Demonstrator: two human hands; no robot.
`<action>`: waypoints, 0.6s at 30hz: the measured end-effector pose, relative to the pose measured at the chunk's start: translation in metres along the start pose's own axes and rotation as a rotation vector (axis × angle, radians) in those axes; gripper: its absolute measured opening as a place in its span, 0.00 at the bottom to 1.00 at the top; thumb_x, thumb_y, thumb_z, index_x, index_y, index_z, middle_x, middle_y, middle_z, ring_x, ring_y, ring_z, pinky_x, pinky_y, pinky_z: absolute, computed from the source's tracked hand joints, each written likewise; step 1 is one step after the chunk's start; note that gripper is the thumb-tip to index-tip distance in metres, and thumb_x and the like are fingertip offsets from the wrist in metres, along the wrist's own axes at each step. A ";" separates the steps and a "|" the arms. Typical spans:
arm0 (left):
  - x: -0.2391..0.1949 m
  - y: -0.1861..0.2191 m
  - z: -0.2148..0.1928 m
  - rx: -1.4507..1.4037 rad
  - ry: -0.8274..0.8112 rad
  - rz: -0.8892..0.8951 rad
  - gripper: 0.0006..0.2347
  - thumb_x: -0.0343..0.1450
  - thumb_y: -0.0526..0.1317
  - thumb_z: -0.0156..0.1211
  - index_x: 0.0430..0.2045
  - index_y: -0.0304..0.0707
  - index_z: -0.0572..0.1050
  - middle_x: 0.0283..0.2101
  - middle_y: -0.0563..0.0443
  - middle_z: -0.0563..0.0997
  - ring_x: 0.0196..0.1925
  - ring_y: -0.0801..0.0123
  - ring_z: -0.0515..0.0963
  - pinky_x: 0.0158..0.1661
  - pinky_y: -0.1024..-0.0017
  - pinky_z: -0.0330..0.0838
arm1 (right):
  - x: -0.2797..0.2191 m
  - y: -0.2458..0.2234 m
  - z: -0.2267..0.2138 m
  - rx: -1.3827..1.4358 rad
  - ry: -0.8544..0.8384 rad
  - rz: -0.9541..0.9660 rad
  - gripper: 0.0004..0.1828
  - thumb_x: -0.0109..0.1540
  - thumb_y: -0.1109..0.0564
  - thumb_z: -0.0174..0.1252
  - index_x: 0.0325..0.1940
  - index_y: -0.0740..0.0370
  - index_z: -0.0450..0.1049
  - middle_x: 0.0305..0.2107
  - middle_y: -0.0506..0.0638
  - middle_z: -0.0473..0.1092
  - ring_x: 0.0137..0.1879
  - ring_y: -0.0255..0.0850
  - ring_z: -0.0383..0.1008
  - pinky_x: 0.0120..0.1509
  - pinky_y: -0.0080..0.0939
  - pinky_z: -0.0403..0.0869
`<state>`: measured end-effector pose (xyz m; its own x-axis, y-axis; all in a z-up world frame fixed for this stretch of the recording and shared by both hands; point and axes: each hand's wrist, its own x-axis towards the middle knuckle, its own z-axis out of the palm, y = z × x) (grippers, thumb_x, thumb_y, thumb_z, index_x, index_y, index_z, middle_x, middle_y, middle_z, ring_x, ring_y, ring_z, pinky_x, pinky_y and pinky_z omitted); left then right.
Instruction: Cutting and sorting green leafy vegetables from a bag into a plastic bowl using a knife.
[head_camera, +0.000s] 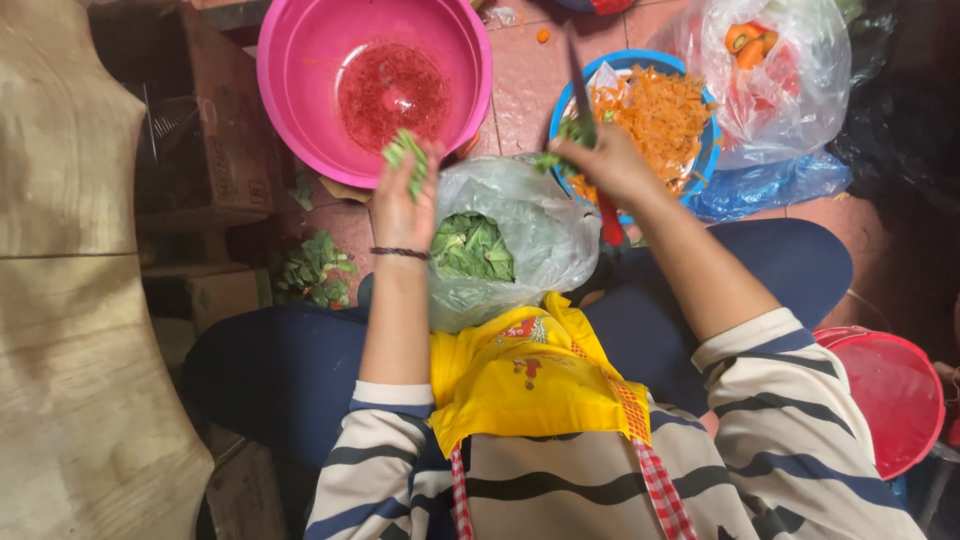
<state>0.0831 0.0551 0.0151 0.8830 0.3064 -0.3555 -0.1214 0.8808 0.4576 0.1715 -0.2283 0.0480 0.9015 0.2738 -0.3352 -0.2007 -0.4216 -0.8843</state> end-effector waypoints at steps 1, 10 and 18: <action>0.003 0.010 0.000 0.001 0.009 -0.001 0.06 0.76 0.28 0.54 0.46 0.30 0.71 0.48 0.37 0.81 0.49 0.54 0.84 0.50 0.70 0.84 | 0.005 0.002 -0.012 0.001 -0.005 0.007 0.15 0.63 0.44 0.68 0.32 0.55 0.76 0.20 0.46 0.72 0.28 0.33 0.73 0.29 0.30 0.71; -0.013 0.005 -0.018 1.448 -0.075 0.571 0.07 0.71 0.32 0.60 0.41 0.39 0.77 0.40 0.52 0.79 0.34 0.73 0.77 0.36 0.77 0.75 | 0.037 0.066 -0.080 -0.868 0.432 -0.255 0.30 0.62 0.53 0.73 0.63 0.69 0.73 0.52 0.66 0.64 0.48 0.66 0.73 0.51 0.59 0.74; -0.019 -0.147 -0.132 2.240 -0.193 -0.249 0.21 0.63 0.44 0.73 0.45 0.31 0.74 0.40 0.35 0.81 0.40 0.43 0.83 0.43 0.53 0.78 | 0.019 0.046 -0.045 -0.627 0.112 -0.301 0.15 0.65 0.54 0.65 0.50 0.67 0.80 0.32 0.56 0.76 0.31 0.48 0.75 0.38 0.46 0.73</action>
<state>0.0249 -0.0326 -0.1527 0.8307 0.1407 -0.5386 0.3816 -0.8484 0.3669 0.1965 -0.2816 0.0153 0.9241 0.3800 -0.0399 0.2919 -0.7695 -0.5681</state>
